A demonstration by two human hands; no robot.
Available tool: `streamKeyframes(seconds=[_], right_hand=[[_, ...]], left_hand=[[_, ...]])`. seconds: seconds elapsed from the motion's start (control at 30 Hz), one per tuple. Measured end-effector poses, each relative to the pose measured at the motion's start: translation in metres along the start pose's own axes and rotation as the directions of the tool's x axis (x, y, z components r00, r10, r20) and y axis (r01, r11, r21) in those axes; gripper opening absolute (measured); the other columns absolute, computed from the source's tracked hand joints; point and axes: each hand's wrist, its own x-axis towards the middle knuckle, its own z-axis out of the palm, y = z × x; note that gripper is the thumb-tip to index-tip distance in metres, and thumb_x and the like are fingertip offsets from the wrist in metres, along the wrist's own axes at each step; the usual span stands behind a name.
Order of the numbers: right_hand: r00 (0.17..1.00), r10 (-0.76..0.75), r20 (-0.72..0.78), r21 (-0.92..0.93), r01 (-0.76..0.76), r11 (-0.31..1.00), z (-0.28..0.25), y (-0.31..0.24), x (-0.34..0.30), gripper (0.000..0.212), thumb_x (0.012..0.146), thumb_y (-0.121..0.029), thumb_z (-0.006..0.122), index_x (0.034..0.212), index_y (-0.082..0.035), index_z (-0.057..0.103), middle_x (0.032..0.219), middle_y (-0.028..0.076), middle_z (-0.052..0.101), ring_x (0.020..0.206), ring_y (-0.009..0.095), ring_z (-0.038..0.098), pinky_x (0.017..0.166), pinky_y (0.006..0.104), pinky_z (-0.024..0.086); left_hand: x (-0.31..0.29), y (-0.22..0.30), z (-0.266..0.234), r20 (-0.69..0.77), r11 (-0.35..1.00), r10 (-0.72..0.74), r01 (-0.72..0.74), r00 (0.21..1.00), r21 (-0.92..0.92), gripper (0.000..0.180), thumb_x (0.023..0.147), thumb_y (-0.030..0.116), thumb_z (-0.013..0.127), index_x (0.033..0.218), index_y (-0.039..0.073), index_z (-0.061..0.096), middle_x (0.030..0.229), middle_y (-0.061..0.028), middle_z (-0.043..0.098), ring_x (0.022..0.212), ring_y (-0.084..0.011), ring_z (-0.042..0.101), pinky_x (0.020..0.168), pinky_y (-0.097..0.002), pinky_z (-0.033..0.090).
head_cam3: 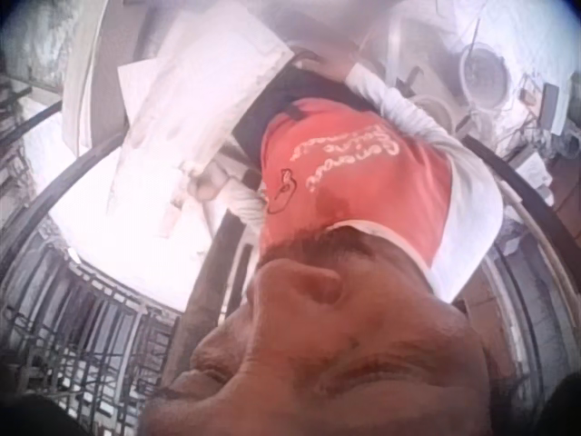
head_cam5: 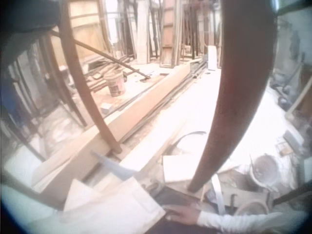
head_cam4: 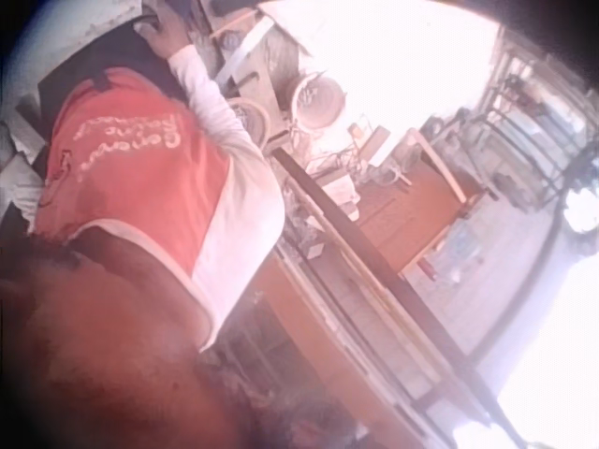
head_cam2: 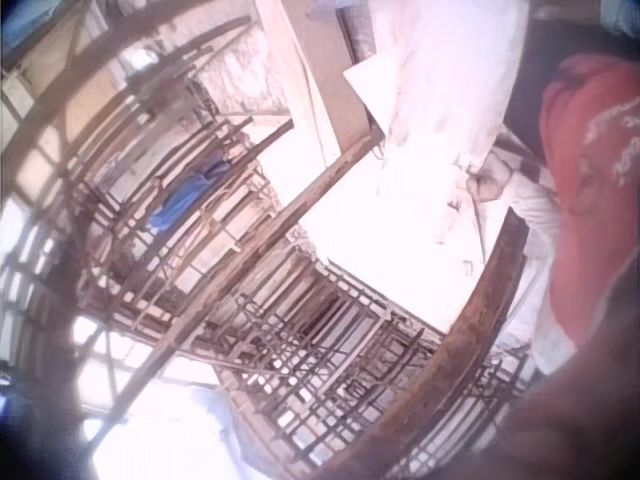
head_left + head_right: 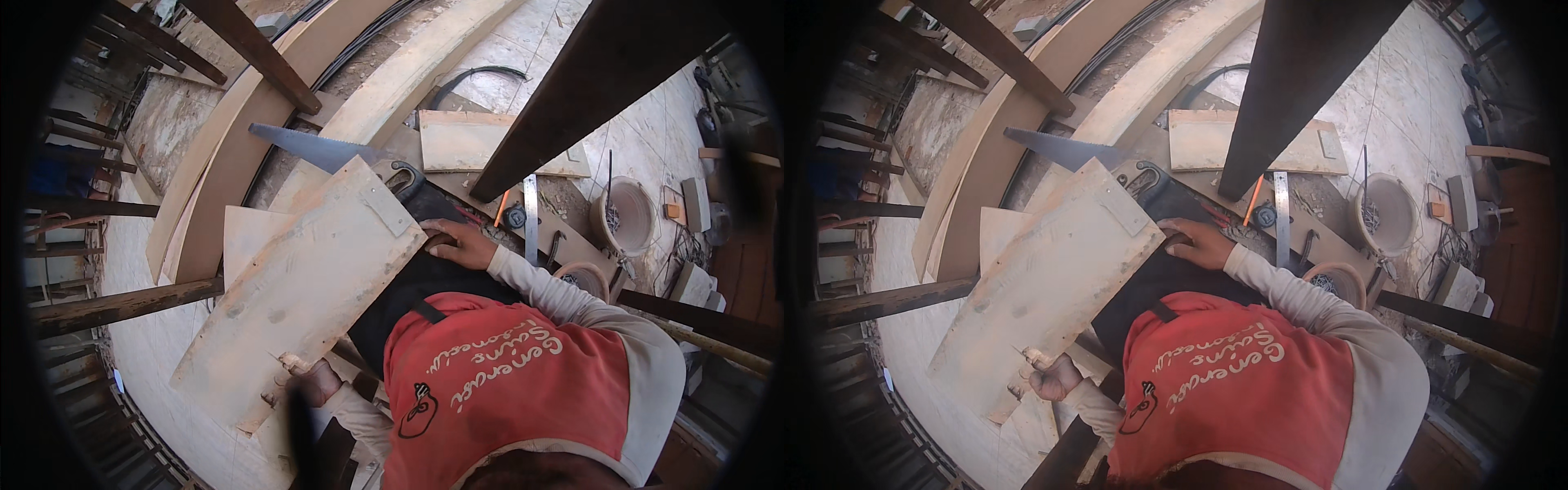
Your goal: The person saws a wooden board, hammers a crowbar to remove a piece of wood, and measures another board using a tape measure and a pencil.
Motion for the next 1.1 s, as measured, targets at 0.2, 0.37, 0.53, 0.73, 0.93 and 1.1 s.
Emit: streamKeyframes(seconds=[0.2,0.37,0.53,0.73,0.93,1.1], right_hand=[[0.978,-0.095,-0.188,-0.347,0.025,0.937,-0.005,0.018,-0.035,0.034,0.092,-0.014,0.065,0.124,-0.003,0.061,0.118,0.015,0.06,0.111,0.032,0.061,0.098,0.0389,0.049],[0.888,-0.1,-0.448,-0.43,-0.116,0.895,-0.012,0.035,-0.093,0.035,0.095,-0.021,0.063,0.125,-0.004,0.061,0.121,0.016,0.061,0.116,0.035,0.059,0.101,0.0417,0.047],[0.739,0.244,-0.628,-0.118,-0.4,0.909,-0.042,0.093,-0.134,0.037,0.095,-0.023,0.063,0.126,-0.003,0.062,0.117,0.019,0.066,0.112,0.035,0.063,0.098,0.0405,0.048],[0.685,0.436,-0.584,-0.11,-0.599,0.794,-0.059,0.12,-0.131,0.037,0.093,-0.027,0.065,0.122,-0.004,0.065,0.112,0.021,0.069,0.107,0.033,0.067,0.094,0.0373,0.05],[0.814,0.226,-0.535,-0.199,-0.382,0.903,-0.034,0.11,-0.093,0.027,0.096,-0.015,0.06,0.12,-0.005,0.067,0.113,0.021,0.069,0.108,0.036,0.065,0.093,0.0411,0.05],[0.826,-0.108,-0.553,-0.497,-0.222,0.839,-0.042,0.09,-0.081,0.026,0.095,-0.016,0.061,0.118,-0.004,0.066,0.104,0.018,0.068,0.099,0.037,0.065,0.088,0.0407,0.051]], left_hand=[[0.047,0.024,0.037,0.018,0.983,0.143,-0.144,0.99,0.118,0.08,0.066,-0.004,0.058,0.145,-0.004,0.044,0.156,-0.0219,0.039,0.146,-0.038,0.032,0.123,-0.0576,0.019],[0.038,-0.019,0.122,0.012,0.777,0.543,-0.508,0.84,0.371,0.07,0.071,-0.007,0.059,0.14,-0.007,0.048,0.157,-0.0242,0.035,0.147,-0.0391,0.029,0.124,-0.0592,0.016],[0.089,0.022,0.099,0.307,0.942,0.012,-0.114,0.952,0.317,0.059,0.077,-0.011,0.06,0.135,-0.007,0.053,0.155,-0.0262,0.036,0.147,-0.0406,0.028,0.123,-0.0606,0.016],[0.093,0.011,0.116,0.286,0.903,0.175,-0.269,0.942,0.335,0.057,0.084,-0.006,0.063,0.14,-0.007,0.047,0.154,-0.0272,0.036,0.145,-0.0417,0.03,0.122,-0.0617,0.02],[0.106,0.017,0.169,0.32,0.869,0.211,-0.327,0.924,0.37,0.049,0.094,-0.001,0.059,0.14,-0.006,0.045,0.153,-0.0268,0.038,0.143,-0.0419,0.034,0.121,-0.0602,0.025],[0.14,0.014,0.213,0.249,0.779,0.169,-0.284,0.954,0.559,0.045,0.099,0.006,0.057,0.139,-0.007,0.044,0.154,-0.0267,0.038,0.142,-0.0413,0.037,0.118,-0.0618,0.029]])
